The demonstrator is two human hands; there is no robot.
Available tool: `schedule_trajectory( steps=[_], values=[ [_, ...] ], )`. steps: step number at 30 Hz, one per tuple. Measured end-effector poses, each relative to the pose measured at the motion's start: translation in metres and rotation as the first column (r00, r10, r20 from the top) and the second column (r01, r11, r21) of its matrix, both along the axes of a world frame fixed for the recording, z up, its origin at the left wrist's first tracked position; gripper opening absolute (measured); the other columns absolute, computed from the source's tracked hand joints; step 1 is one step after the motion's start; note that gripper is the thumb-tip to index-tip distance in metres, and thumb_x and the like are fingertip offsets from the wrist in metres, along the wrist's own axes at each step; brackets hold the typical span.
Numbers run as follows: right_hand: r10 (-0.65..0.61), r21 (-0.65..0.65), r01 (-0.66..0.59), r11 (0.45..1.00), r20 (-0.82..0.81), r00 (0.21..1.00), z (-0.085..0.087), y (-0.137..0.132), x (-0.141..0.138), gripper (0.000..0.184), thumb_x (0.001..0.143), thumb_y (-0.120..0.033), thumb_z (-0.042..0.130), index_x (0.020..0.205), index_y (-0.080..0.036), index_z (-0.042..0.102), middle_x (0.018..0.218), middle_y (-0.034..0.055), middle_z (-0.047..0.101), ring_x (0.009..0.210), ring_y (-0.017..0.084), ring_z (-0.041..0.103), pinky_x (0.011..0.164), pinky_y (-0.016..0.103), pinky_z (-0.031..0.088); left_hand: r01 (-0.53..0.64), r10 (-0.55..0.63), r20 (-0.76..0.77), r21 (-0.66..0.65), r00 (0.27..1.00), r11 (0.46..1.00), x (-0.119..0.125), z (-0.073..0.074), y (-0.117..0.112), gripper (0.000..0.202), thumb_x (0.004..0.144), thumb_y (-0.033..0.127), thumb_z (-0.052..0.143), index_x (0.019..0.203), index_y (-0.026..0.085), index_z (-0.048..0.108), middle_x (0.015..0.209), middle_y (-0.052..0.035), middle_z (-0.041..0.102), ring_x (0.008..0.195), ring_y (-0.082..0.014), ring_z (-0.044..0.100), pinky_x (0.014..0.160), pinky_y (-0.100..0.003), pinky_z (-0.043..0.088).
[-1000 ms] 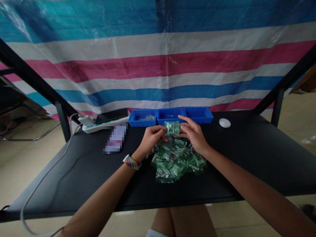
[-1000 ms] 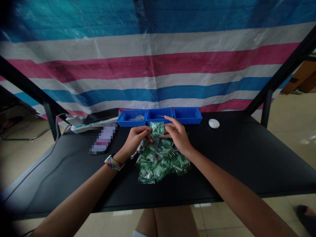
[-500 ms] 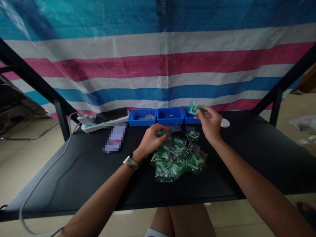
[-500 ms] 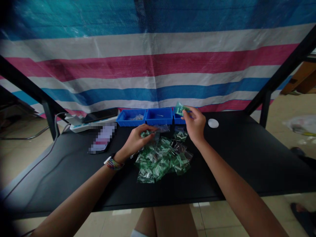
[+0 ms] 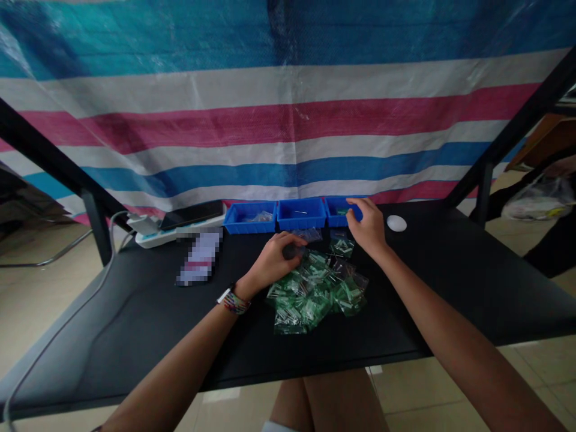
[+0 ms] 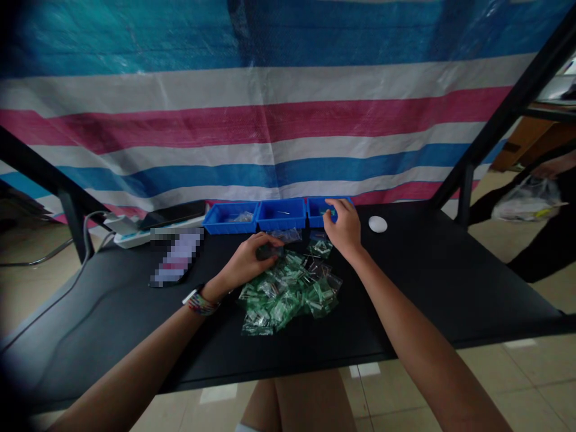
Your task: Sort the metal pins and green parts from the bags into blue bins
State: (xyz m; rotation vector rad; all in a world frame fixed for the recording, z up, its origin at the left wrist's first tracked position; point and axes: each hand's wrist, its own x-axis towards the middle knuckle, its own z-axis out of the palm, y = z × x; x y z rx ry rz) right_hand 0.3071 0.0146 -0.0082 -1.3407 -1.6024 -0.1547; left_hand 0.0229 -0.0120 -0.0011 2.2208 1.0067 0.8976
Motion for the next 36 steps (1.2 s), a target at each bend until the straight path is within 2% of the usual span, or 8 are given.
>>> schedule_trajectory(
  steps=[5,9,12,15,18,21,27,36],
  values=[
    [0.096,0.026,-0.096,0.995,-0.03,0.995,0.006,-0.011,-0.017,0.027,0.092,-0.018,0.053,0.107,-0.023,0.074,0.107,0.0095,0.075,0.105,0.029,0.069,0.099,0.045,0.054,-0.04,0.046,0.111,-0.056,0.993,0.998,0.0,0.001,-0.002,0.016,0.091,0.025,0.066,0.102,0.02,0.077,0.102,-0.0065,0.078,0.092,-0.0211,0.071,0.085,-0.031,0.054],
    [0.291,-0.006,-0.293,0.956,-0.09,0.952,0.01,-0.025,-0.039,0.02,0.094,-0.021,0.055,0.102,-0.024,0.073,0.1,0.0082,0.074,0.098,0.027,0.069,0.092,0.042,0.055,-0.084,0.116,0.249,-0.133,0.962,0.987,0.0,0.004,-0.003,0.02,0.092,0.035,0.071,0.099,0.019,0.079,0.096,-0.0062,0.079,0.086,-0.02,0.071,0.08,-0.029,0.054],
    [0.42,-0.083,-0.446,0.891,-0.221,0.88,0.014,-0.038,-0.058,0.014,0.094,-0.025,0.061,0.102,-0.024,0.073,0.097,0.0058,0.075,0.088,0.023,0.07,0.083,0.038,0.055,-0.032,0.147,0.418,-0.269,0.896,0.963,0.001,0.007,-0.003,0.024,0.087,0.039,0.078,0.096,0.017,0.081,0.096,-0.0074,0.08,0.089,-0.0209,0.073,0.083,-0.03,0.056],
    [0.49,-0.183,-0.587,0.789,-0.39,0.78,0.015,-0.049,-0.073,0.012,0.09,-0.029,0.069,0.101,-0.024,0.072,0.093,0.0039,0.076,0.086,0.022,0.071,0.078,0.036,0.054,0.059,0.183,0.552,-0.392,0.814,0.918,0.002,0.01,-0.004,0.023,0.082,0.038,0.084,0.09,0.017,0.08,0.094,-0.0066,0.081,0.087,-0.0204,0.074,0.083,-0.03,0.057],
    [0.518,-0.206,-0.698,0.686,-0.535,0.667,0.013,-0.053,-0.079,0.013,0.088,-0.031,0.072,0.098,-0.022,0.071,0.092,0.0036,0.075,0.086,0.021,0.071,0.077,0.034,0.054,0.153,0.174,0.63,-0.43,0.757,0.89,0.004,0.011,-0.006,0.02,0.082,0.035,0.085,0.088,0.017,0.078,0.092,-0.006,0.081,0.088,-0.0208,0.075,0.084,-0.031,0.058],
    [0.534,-0.186,-0.764,0.618,-0.614,0.582,0.012,-0.052,-0.078,0.015,0.087,-0.03,0.073,0.1,-0.021,0.07,0.095,0.0042,0.075,0.088,0.02,0.071,0.077,0.034,0.055,0.164,0.183,0.652,-0.433,0.736,0.886,0.006,0.01,-0.007,0.02,0.081,0.035,0.086,0.086,0.017,0.078,0.093,-0.0067,0.081,0.089,-0.0211,0.075,0.085,-0.032,0.057],
    [0.513,-0.215,-0.758,0.616,-0.621,0.592,0.014,-0.049,-0.075,0.02,0.083,-0.031,0.081,0.098,-0.022,0.071,0.094,0.0036,0.076,0.088,0.02,0.072,0.079,0.034,0.056,0.111,0.23,0.688,-0.413,0.688,0.904,0.012,0.006,-0.007,0.021,0.073,0.032,0.091,0.076,0.018,0.076,0.089,-0.0035,0.078,0.086,-0.0173,0.07,0.085,-0.029,0.053],
    [0.454,-0.188,-0.772,0.607,-0.715,0.531,0.012,-0.045,-0.074,0.027,0.074,-0.04,0.09,0.089,-0.02,0.079,0.082,0.0047,0.08,0.075,0.02,0.075,0.075,0.036,0.062,0.143,0.232,0.664,-0.46,0.711,0.876,0.011,0.009,-0.011,0.025,0.08,0.037,0.083,0.082,0.017,0.069,0.075,0.0016,0.064,0.067,-0.0117,0.058,0.066,-0.024,0.047]
  ],
)
